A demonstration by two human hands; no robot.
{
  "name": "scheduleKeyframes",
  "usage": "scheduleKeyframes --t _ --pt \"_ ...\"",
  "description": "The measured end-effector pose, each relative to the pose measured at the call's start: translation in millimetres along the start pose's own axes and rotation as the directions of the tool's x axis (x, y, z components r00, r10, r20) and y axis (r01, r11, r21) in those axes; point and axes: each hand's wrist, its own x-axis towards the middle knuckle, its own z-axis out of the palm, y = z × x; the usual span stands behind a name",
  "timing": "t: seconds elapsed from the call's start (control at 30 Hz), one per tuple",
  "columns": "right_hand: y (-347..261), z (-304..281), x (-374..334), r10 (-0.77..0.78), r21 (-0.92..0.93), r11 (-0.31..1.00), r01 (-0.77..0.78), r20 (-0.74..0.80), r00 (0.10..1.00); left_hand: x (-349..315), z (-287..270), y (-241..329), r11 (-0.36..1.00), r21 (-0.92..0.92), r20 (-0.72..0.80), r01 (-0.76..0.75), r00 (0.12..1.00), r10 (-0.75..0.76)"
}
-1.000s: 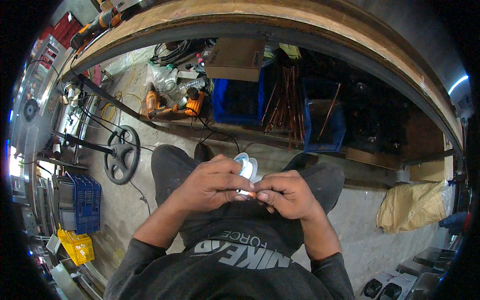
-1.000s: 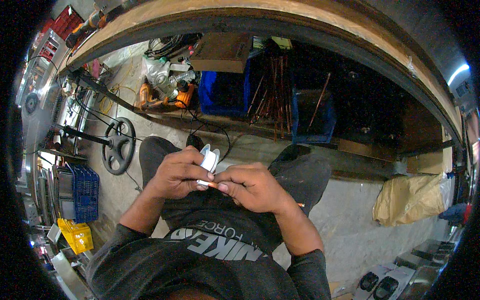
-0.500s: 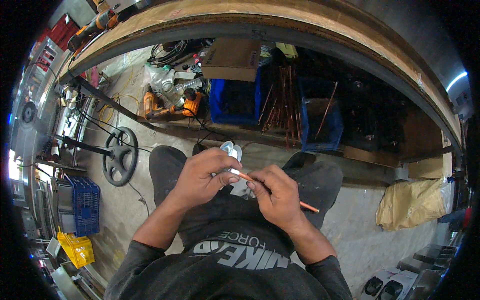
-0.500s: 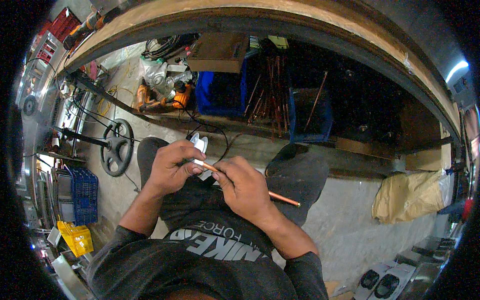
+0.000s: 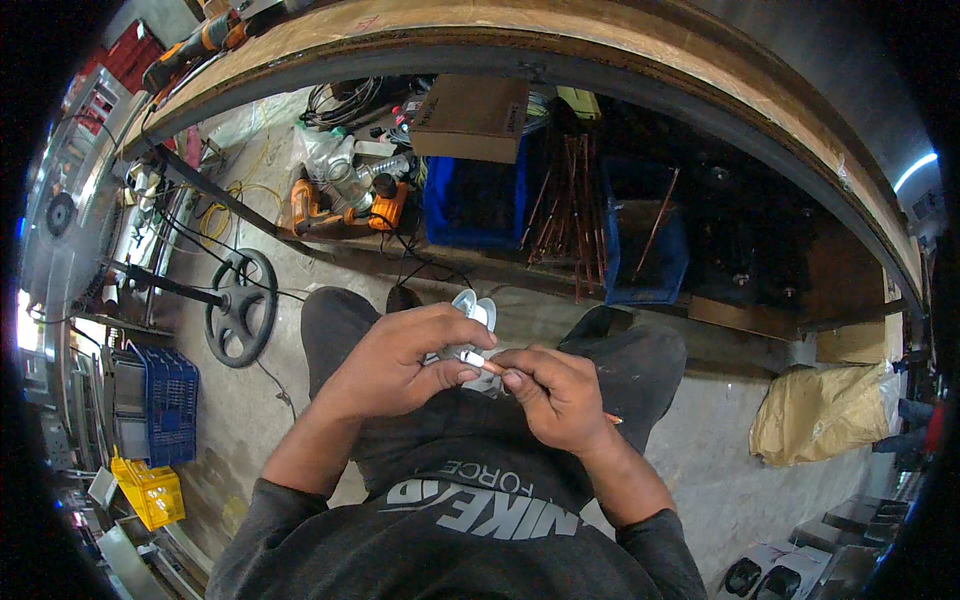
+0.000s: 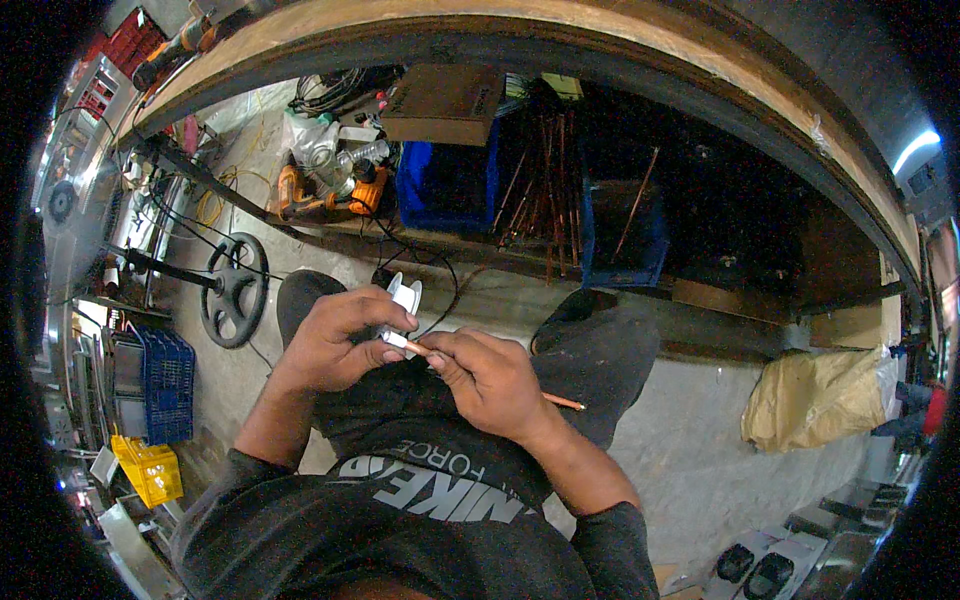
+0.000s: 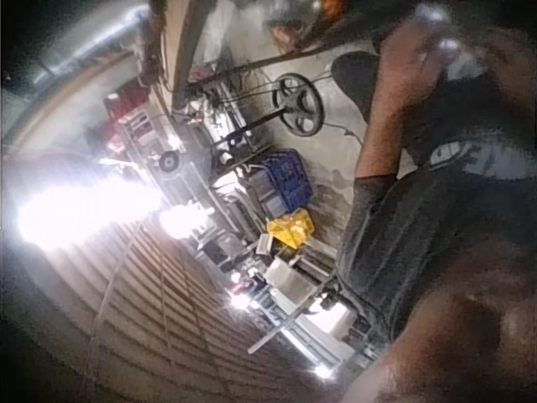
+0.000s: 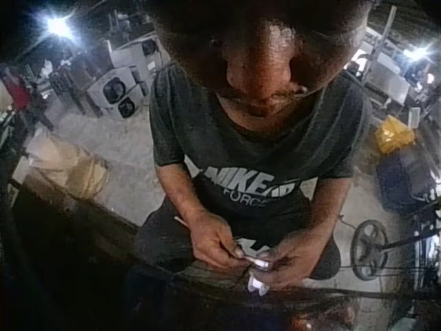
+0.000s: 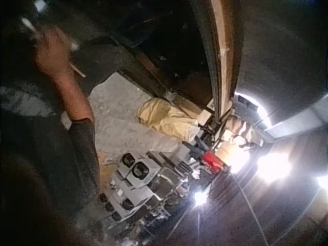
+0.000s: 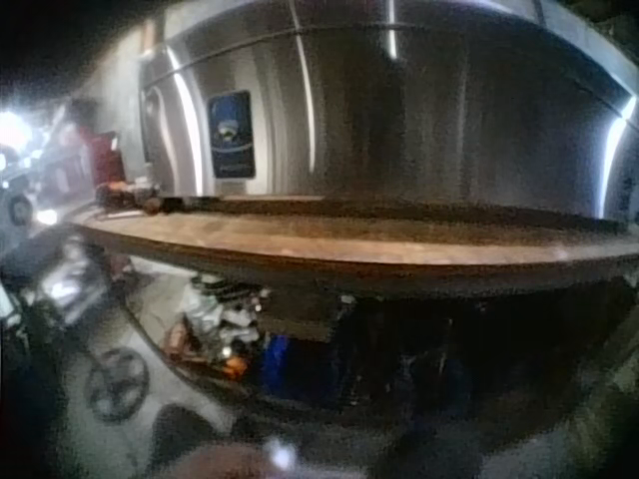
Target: The person sits on the floor and wraps white tape around the ends of copper tubes. They repeatedly pull tape from a roll, wrap it around the tube ends, and place the taped tubes into a blue bin.
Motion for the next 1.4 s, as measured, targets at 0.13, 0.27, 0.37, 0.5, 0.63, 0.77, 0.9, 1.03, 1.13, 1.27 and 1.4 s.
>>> scheduleKeyframes --t 0.13,0.27,0.37,0.5,0.63,0.77,0.9,1.03,1.13,1.27,1.4 --pt "-0.5 -3.7 3.6 0.070 0.142 0.986 -0.083 0.095 0.993 -0.2 -5.5 3.7 0.998 0.056 0.095 0.039 0.994 -0.044" --pt "0.8 -4.0 4.5 0.185 0.207 0.953 -0.221 0.177 0.967 -4.4 -4.7 -2.7 0.998 0.069 0.103 0.003 0.995 -0.010" --pt "-3.5 -9.2 5.8 0.236 0.149 0.947 -0.284 0.277 0.931 -7.3 -4.7 -6.4 0.996 0.084 0.093 -0.029 0.995 0.022" --pt "-1.6 -1.4 7.0 0.120 0.052 0.990 -0.129 0.151 0.981 -7.7 -4.4 -6.4 0.990 0.141 0.065 -0.001 0.998 -0.008" --pt "-4.4 6.9 10.9 -0.006 -0.125 0.992 0.003 -0.031 1.000 -9.4 -4.0 -10.0 0.989 0.143 0.051 0.032 0.998 -0.040" --pt "-4.5 11.6 3.0 0.050 -0.092 0.994 -0.051 -0.014 0.999 -6.3 -2.9 -8.6 0.987 0.153 0.032 -0.047 0.999 0.043" --pt "1.9 11.9 1.3 -0.005 -0.017 1.000 0.004 -0.020 1.000 -6.2 -1.1 -9.6 0.994 0.097 0.024 -0.041 0.999 0.039" --pt "-0.7 10.0 3.7 0.018 0.032 0.999 -0.019 0.019 1.000 -4.8 -1.9 -9.3 0.999 0.029 0.010 -0.043 0.999 0.043" --pt "2.7 10.5 2.3 -0.006 0.084 0.996 0.005 0.010 1.000 -6.4 0.4 -13.2 0.996 -0.049 0.007 -0.070 0.998 0.070" --pt "-1.3 3.7 6.7 0.093 0.205 0.972 -0.115 0.116 0.989 -8.3 -0.1 -14.8 0.994 -0.002 0.008 -0.111 0.994 0.111" --pt "-10.3 -1.2 11.8 0.170 0.162 0.965 -0.204 0.203 0.964 -13.2 -1.3 -17.3 0.983 0.105 -0.039 -0.150 0.987 0.155"
